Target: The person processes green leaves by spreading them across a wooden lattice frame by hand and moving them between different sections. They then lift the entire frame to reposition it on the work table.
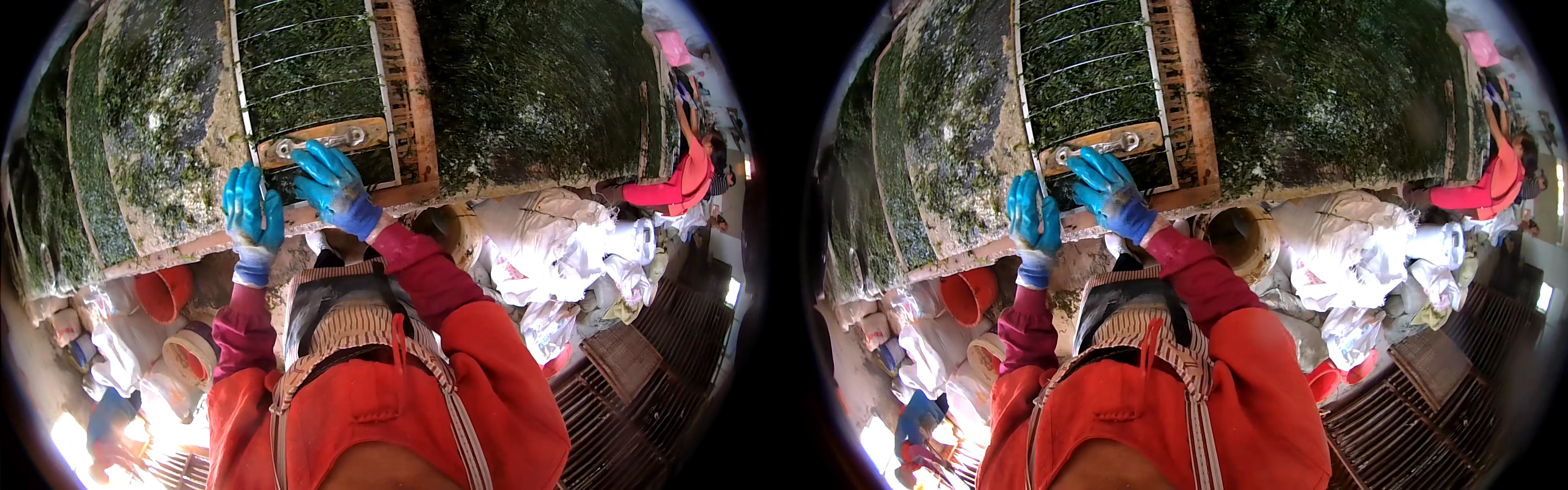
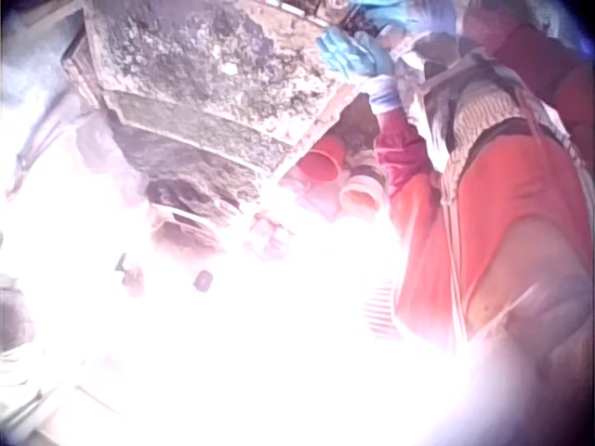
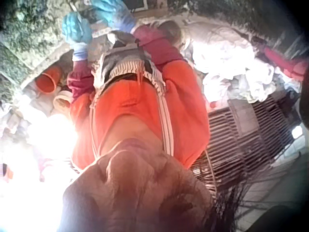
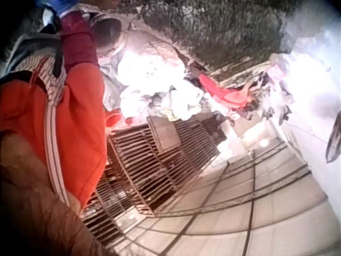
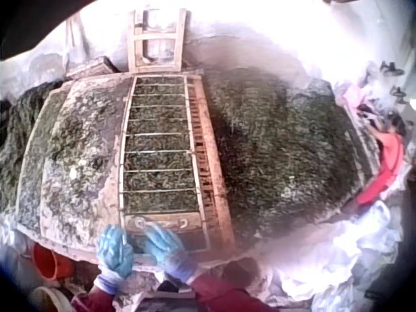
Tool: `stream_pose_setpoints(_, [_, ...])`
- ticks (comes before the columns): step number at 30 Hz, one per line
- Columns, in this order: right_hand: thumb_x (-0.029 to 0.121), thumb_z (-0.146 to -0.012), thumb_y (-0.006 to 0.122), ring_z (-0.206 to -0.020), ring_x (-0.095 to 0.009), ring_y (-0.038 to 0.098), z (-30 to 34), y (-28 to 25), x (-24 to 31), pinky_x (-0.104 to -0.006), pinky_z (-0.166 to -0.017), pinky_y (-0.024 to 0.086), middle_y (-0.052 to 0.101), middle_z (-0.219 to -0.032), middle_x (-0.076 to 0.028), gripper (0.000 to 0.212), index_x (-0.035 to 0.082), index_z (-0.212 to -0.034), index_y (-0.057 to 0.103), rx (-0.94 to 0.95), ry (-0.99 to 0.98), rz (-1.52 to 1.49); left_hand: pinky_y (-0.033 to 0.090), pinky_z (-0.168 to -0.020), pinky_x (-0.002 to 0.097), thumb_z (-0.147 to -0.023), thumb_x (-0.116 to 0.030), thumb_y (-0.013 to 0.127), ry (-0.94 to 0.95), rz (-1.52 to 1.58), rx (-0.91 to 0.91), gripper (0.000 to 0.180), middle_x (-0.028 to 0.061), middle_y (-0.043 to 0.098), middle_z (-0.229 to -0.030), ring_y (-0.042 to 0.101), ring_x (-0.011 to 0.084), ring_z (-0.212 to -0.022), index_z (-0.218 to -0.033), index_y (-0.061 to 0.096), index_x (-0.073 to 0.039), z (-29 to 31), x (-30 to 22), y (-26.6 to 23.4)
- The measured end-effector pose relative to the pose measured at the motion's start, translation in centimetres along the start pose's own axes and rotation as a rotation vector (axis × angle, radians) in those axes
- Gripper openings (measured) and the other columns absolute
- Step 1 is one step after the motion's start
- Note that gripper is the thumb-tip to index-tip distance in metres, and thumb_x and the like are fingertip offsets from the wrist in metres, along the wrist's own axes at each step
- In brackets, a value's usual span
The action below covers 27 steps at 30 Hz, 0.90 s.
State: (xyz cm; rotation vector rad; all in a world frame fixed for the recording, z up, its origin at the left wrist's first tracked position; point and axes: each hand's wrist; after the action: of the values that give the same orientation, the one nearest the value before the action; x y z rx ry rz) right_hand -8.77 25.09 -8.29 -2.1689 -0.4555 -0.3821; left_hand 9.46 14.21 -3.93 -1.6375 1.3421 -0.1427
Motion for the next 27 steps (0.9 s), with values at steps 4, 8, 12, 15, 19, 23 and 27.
stream_pose_setpoints(4, [0.028, -0.089, 0.075, -0.148, -0.034, 0.041, 1.4, -5.8, -0.5, -0.0585, -0.122, 0.031, 0.058, -0.148, -0.007, 0.036, 0.012, -0.121, 0.072, -0.072, 0.078, 0.192, 0.044, -0.111, 0.0531, -0.097, -0.009, 0.066, 0.033, -0.026, -0.051, 0.049, 0.0201, 0.059, -0.145, 0.053, 0.0471, -0.134, -0.144, 0.055, -0.003, -1.3, 0.8, -1.1])
stream_pose_setpoints(8, [0.027, -0.093, 0.071, -0.154, -0.032, 0.032, 8.8, -6.0, -5.8, -0.0567, -0.126, 0.025, 0.051, -0.157, -0.003, 0.035, 0.012, -0.125, 0.071, 0.260, 0.113, 0.599, 0.037, -0.119, 0.0529, -0.095, -0.023, 0.069, 0.031, -0.013, 0.153, 0.042, 0.0142, 0.059, -0.148, 0.043, 0.0407, -0.146, -0.134, 0.065, -0.007, -4.8, 0.1, 1.7])
stream_pose_setpoints(12, [0.027, -0.100, 0.063, -0.142, -0.027, 0.051, 4.1, -9.2, -3.6, -0.0516, -0.122, 0.032, 0.067, -0.138, -0.009, 0.029, 0.007, -0.115, 0.077, 0.453, 0.257, 0.270, 0.029, -0.123, 0.0555, -0.090, -0.021, 0.071, 0.117, -0.156, 0.300, 0.023, 0.0119, 0.058, -0.147, 0.040, 0.0425, -0.147, -0.110, 0.071, -0.010, -6.5, -0.6, 4.7])
stream_pose_setpoints(15, [0.019, -0.101, 0.066, -0.122, -0.021, 0.064, 5.3, -11.7, -6.3, -0.0360, -0.105, 0.050, 0.066, -0.139, -0.014, 0.027, 0.001, -0.120, 0.074, -0.172, 0.516, -0.303, 0.028, -0.123, 0.0557, -0.087, -0.017, 0.072, 0.221, -0.170, 0.167, 0.014, 0.0103, 0.058, -0.147, 0.041, 0.0426, -0.146, -0.099, 0.070, -0.009, -8.4, -1.0, 3.8])
stream_pose_setpoints(19, [0.010, -0.098, 0.067, -0.110, -0.026, 0.072, 7.0, -12.0, -7.6, -0.0337, -0.092, 0.059, 0.068, -0.134, -0.020, 0.029, 0.002, -0.126, 0.071, -0.446, 0.682, -0.142, 0.032, -0.121, 0.0543, -0.084, -0.005, 0.071, 0.213, -0.064, 0.038, 0.008, 0.0076, 0.061, -0.146, 0.042, 0.0391, -0.146, -0.091, 0.069, -0.009, -7.8, -3.3, 0.1])
stream_pose_setpoints(23, [0.011, -0.098, 0.067, -0.111, -0.033, 0.071, 1.1, -7.7, -4.5, -0.0399, -0.094, 0.058, 0.067, -0.131, -0.023, 0.031, 0.001, -0.127, 0.068, -0.357, 0.477, -0.262, 0.036, -0.119, 0.0533, -0.079, -0.009, 0.078, 0.246, -0.054, 0.183, 0.013, 0.0072, 0.056, -0.150, 0.040, 0.0384, -0.147, -0.089, 0.068, -0.009, -3.4, -3.5, 3.9])
stream_pose_setpoints(27, [0.023, -0.096, 0.065, -0.145, -0.036, 0.045, -2.6, -2.4, -4.3, -0.0539, -0.121, 0.034, 0.050, -0.153, -0.017, 0.047, 0.006, -0.140, 0.060, 0.011, 0.188, 0.141, 0.029, -0.122, 0.0549, -0.089, -0.009, 0.068, 0.160, 0.469, 0.171, 0.036, 0.0207, 0.051, -0.153, 0.040, 0.0451, -0.146, -0.124, 0.069, -0.003, -4.6, -3.1, 5.7])
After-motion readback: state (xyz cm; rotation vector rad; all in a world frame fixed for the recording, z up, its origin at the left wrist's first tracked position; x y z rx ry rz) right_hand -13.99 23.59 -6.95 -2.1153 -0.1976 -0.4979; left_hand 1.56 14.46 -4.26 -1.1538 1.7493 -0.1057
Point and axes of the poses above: each hand's wrist, its own z-axis away from the middle knuckle, its own y-axis out of the palm, x = y × z
